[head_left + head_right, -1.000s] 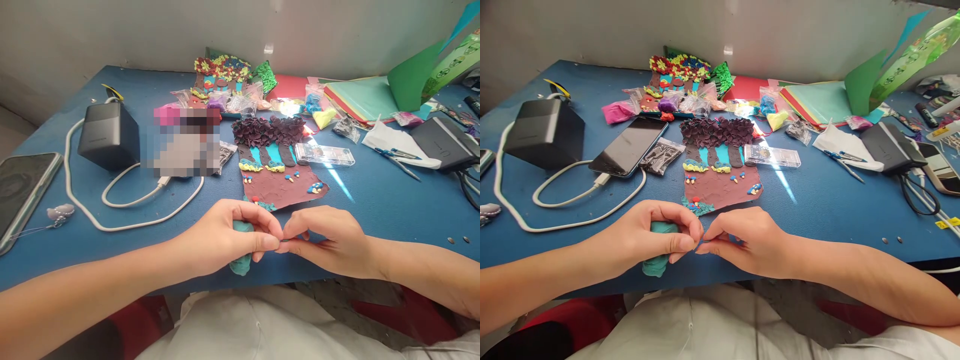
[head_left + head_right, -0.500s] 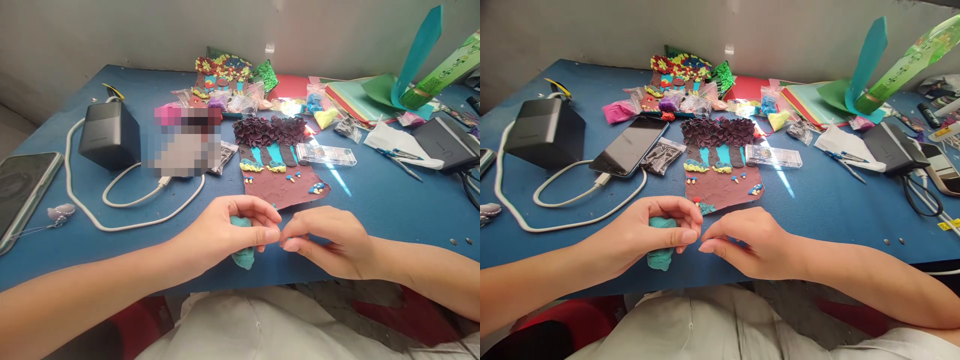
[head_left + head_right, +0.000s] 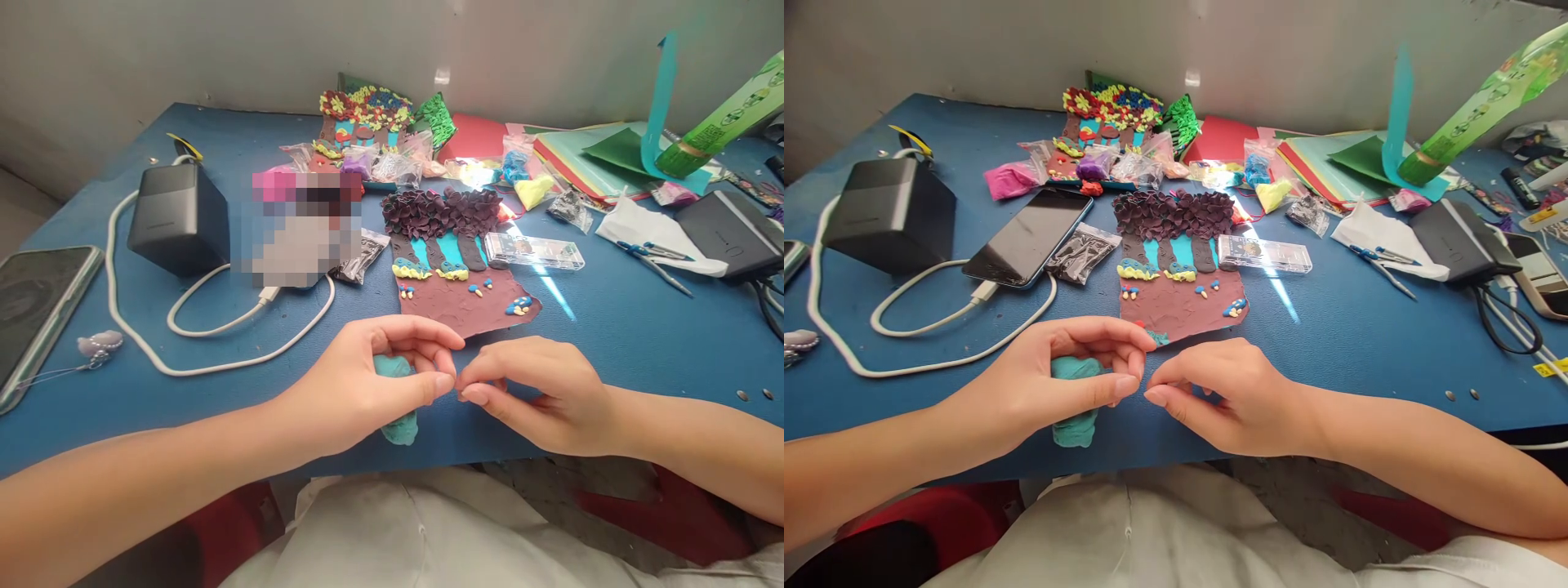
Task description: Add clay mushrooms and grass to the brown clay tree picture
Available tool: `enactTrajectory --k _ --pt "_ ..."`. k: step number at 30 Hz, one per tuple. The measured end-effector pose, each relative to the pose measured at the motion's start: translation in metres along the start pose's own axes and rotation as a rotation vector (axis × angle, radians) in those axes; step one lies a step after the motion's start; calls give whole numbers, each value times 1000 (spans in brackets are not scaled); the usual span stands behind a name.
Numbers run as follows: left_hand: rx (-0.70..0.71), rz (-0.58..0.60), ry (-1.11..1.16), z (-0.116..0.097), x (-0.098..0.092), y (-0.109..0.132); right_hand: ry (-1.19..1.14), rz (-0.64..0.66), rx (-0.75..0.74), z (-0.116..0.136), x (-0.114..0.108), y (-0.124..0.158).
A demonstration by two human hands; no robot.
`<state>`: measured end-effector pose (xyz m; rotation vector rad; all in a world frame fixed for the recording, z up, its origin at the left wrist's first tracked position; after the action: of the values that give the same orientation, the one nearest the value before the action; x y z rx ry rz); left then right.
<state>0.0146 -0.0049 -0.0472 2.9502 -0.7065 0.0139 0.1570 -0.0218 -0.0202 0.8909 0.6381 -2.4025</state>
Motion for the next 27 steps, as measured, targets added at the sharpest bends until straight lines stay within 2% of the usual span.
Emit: enactTrajectory --k 7,12,19,27 --pt "-15 -37 -96 -3 -1 2 10 -22 -21 3 0 0" --pt "-21 -19 -138 -2 1 3 33 -40 -24 1 1 0" --pt "-113 -36 -60 1 -2 2 24 -39 -22 3 -2 0" --pt "-39 -82 95 4 -8 1 30 -23 7 0 -1 -1"
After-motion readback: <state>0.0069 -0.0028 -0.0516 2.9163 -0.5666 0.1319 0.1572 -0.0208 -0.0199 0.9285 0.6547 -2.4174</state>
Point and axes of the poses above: each hand's wrist, its own y-axis away from the middle knuckle, its own x-axis out of the palm, z = x × y, the point moved 6 cm from there along -y, towards the middle knuckle, and after that the axes turned 13 degrees about x, right-handed, at the moved point
